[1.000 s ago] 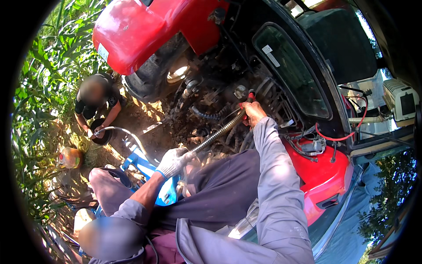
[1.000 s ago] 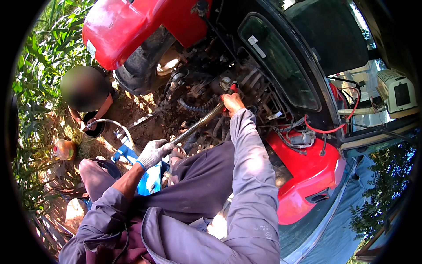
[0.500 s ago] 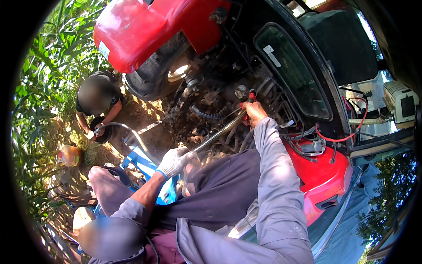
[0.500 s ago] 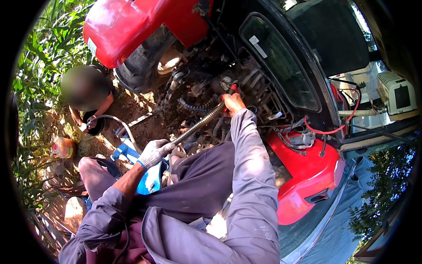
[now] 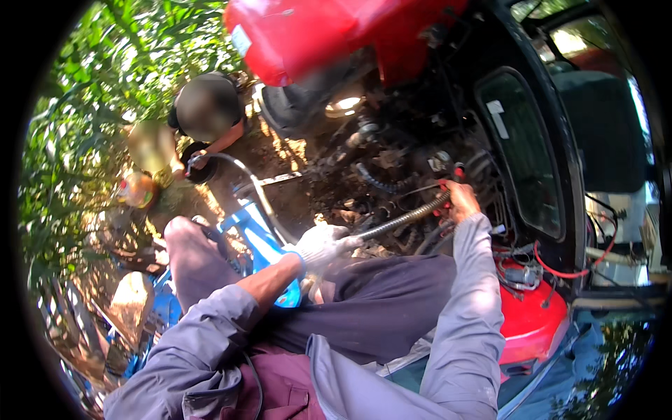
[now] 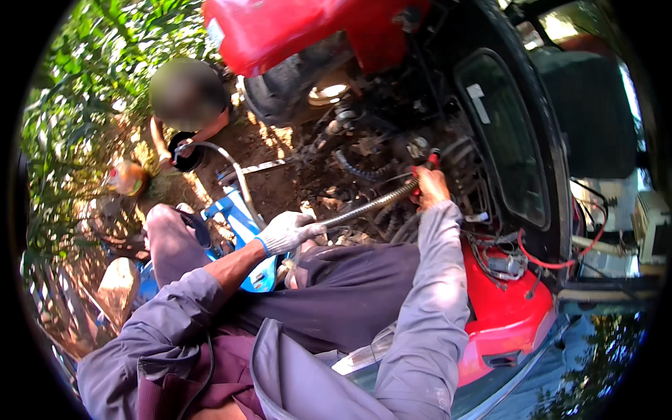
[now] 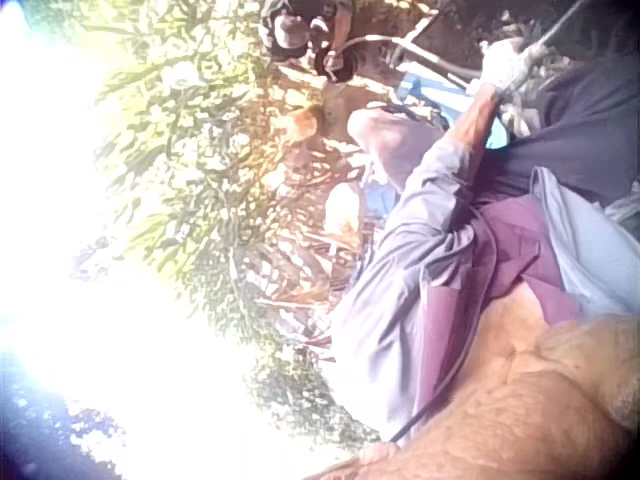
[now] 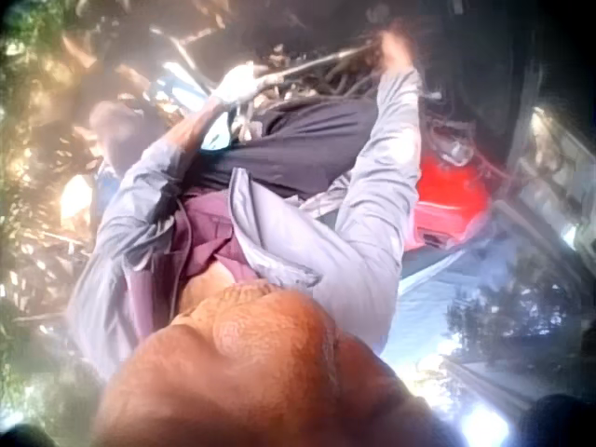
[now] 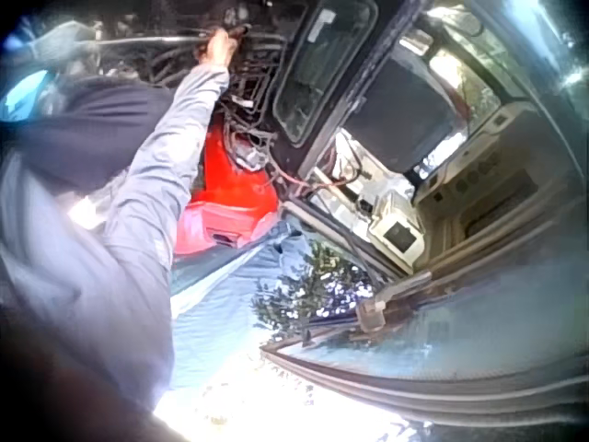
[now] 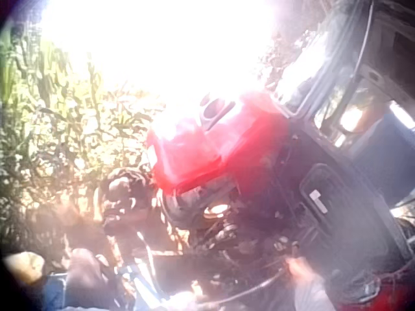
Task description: The person sits on a red tractor in a field and uses a flexible hose to flush a specific component within the engine bay. The camera wearer manipulates the hose with both hands, directing it into the machinery.
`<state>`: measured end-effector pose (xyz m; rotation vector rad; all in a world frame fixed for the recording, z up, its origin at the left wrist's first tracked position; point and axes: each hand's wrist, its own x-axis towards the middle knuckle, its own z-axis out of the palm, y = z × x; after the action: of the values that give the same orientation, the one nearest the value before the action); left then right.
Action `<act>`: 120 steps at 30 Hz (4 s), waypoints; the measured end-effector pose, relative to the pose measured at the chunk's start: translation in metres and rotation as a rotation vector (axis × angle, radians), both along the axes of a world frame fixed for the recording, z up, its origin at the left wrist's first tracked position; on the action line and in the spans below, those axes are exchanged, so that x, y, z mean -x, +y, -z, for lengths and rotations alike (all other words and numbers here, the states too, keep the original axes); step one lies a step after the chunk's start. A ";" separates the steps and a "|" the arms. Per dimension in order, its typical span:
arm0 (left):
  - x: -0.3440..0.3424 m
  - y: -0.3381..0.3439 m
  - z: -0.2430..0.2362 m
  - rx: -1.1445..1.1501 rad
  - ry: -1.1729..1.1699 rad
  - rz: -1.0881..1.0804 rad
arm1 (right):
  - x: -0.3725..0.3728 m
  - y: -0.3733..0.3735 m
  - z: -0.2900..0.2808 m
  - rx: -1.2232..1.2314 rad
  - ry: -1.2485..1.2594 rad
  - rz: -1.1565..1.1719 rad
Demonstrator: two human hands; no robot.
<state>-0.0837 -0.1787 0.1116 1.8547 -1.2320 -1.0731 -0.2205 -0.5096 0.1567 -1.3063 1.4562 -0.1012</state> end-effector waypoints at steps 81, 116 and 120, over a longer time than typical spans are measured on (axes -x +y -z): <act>0.001 -0.006 -0.004 -0.088 0.144 -0.056 | 0.017 -0.004 -0.010 -0.028 0.023 0.062; -0.003 -0.009 -0.008 -0.080 0.123 -0.026 | 0.013 -0.012 -0.009 -0.009 0.039 0.095; 0.003 -0.005 0.000 -0.093 0.139 -0.044 | 0.012 -0.010 -0.008 -0.004 0.055 0.082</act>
<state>-0.0868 -0.1840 0.1117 1.8335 -1.0733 -1.2312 -0.2327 -0.5193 0.1644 -1.2551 1.5558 -0.1170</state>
